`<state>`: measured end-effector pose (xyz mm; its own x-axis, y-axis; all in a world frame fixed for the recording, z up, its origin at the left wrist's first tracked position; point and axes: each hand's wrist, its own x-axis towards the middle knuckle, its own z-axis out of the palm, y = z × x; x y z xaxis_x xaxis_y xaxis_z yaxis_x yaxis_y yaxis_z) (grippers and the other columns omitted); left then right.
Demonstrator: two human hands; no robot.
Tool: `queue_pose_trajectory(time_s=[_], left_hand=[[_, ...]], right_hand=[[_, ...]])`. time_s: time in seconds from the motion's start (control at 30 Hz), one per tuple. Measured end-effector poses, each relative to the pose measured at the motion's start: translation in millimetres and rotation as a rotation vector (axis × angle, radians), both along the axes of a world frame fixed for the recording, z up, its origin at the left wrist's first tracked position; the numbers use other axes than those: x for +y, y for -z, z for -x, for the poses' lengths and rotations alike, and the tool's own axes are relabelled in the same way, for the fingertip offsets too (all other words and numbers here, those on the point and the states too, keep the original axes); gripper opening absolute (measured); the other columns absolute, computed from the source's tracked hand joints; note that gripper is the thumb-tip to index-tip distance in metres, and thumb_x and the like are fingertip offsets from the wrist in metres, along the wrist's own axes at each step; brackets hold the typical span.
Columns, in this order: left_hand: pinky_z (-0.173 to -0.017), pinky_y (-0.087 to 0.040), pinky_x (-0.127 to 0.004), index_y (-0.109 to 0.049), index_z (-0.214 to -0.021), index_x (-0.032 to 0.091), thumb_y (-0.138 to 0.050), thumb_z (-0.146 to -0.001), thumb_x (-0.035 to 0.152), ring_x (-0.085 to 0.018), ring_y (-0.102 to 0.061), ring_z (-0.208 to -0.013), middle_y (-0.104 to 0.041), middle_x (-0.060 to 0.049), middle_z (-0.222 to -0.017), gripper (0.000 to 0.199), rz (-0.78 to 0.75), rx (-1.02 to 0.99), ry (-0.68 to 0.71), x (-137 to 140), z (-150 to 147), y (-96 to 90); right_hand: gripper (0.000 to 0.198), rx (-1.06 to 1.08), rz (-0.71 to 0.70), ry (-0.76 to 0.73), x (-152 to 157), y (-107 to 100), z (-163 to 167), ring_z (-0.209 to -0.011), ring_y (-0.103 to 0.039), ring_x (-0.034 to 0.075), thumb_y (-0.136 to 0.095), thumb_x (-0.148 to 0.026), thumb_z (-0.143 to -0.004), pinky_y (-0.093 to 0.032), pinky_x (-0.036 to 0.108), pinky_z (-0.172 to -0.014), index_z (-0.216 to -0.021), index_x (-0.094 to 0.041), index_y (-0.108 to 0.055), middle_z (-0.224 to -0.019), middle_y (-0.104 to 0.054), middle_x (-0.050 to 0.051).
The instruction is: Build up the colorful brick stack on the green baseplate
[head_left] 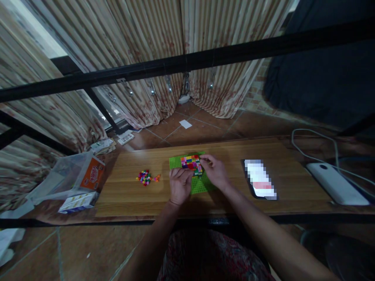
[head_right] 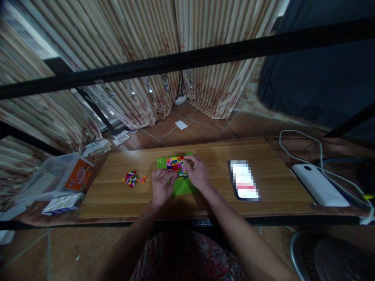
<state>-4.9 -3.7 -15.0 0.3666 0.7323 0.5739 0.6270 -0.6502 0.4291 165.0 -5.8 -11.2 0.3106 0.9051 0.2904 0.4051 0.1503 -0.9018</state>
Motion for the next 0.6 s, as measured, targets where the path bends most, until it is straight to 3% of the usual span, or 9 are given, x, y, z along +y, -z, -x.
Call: queue_pose_trajectory(time_s=[0.1, 0.23, 0.6], left_hand=[[-0.085, -0.04, -0.036, -0.072, -0.093, 0.025, -0.059, -0.089, 0.026, -0.018, -0.06, -0.089, -0.073, -0.002, -0.085, 0.013, 0.004, -0.046, -0.056, -2, -2, 4.9], [-0.087, -0.04, -0.038, -0.072, -0.097, 0.027, -0.061, -0.087, 0.026, -0.019, -0.06, -0.092, -0.074, -0.002, -0.085, 0.014, -0.012, -0.089, -0.106, -4, -3, 11.8], [-0.086, -0.044, -0.037, -0.071, -0.085, 0.024, -0.062, -0.086, 0.025, -0.018, -0.061, -0.096, -0.07, -0.006, -0.106, 0.01, -0.018, -0.192, -0.14, -2, 1, 23.7]], right_hand=[[0.029, 0.135, 0.014, -0.071, 29, 9, 6, -0.102, -0.063, 0.021, -0.056, -0.044, -0.085, -0.048, 0.038, -0.093, -0.102, -0.025, -0.069, -0.11, -0.07, 0.004], [0.03, 0.265, 0.096, -0.178, 47, 22, 15, -0.103, -0.064, 0.022, -0.057, -0.049, -0.084, -0.047, 0.04, -0.097, -0.098, -0.025, -0.07, -0.107, -0.072, 0.004], [0.036, 0.257, 0.099, -0.119, 28, 34, 19, -0.101, -0.062, 0.021, -0.064, -0.042, -0.078, -0.048, 0.039, -0.094, -0.11, -0.025, -0.065, -0.114, -0.068, 0.004]])
